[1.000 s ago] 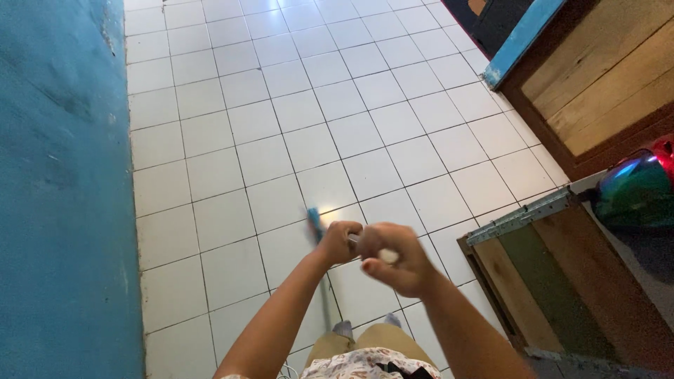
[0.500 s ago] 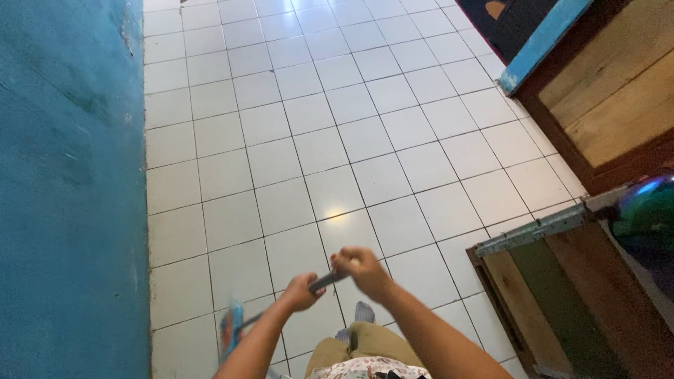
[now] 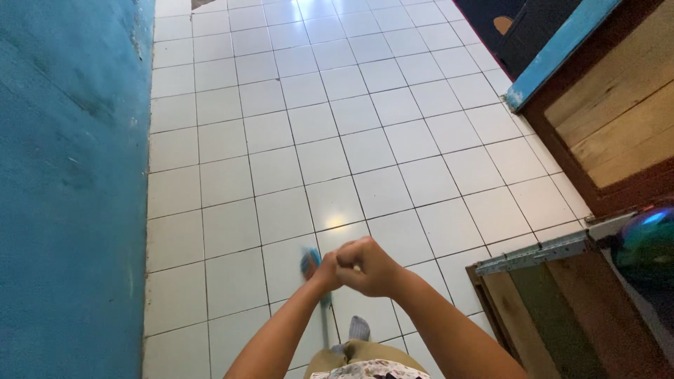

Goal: Sweeping a tiled floor with a broom.

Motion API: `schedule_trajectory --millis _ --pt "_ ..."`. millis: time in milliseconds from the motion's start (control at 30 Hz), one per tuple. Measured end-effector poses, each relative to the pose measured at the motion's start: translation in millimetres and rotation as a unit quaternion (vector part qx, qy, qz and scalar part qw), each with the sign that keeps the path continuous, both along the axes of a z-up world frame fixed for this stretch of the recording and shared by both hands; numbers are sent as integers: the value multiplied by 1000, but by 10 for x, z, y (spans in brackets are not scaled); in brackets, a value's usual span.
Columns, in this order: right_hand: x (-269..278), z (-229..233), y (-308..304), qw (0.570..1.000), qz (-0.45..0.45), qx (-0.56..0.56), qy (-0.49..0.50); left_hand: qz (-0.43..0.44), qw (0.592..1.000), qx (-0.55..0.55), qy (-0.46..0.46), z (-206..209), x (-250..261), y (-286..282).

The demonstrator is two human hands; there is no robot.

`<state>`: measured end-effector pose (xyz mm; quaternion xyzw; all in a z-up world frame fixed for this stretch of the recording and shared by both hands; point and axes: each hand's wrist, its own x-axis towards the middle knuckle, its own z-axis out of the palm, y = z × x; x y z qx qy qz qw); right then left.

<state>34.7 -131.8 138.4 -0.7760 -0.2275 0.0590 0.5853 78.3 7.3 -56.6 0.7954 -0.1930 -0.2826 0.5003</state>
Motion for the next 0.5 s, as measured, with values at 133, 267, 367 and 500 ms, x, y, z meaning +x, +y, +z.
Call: schedule_trajectory --millis 133,267,367,500 --pt "-26 97 -142 998 53 -28 -19 -6 999 -22 -27 154 172 -90" --pt "-16 297 -387 988 113 11 -100 -37 991 -17 -124 302 300 -170" --pt "98 365 -572 984 136 81 -87 -30 991 19 -132 567 347 -207" --pt "373 365 -678 968 125 215 -44 4 991 74 -113 862 382 -100"
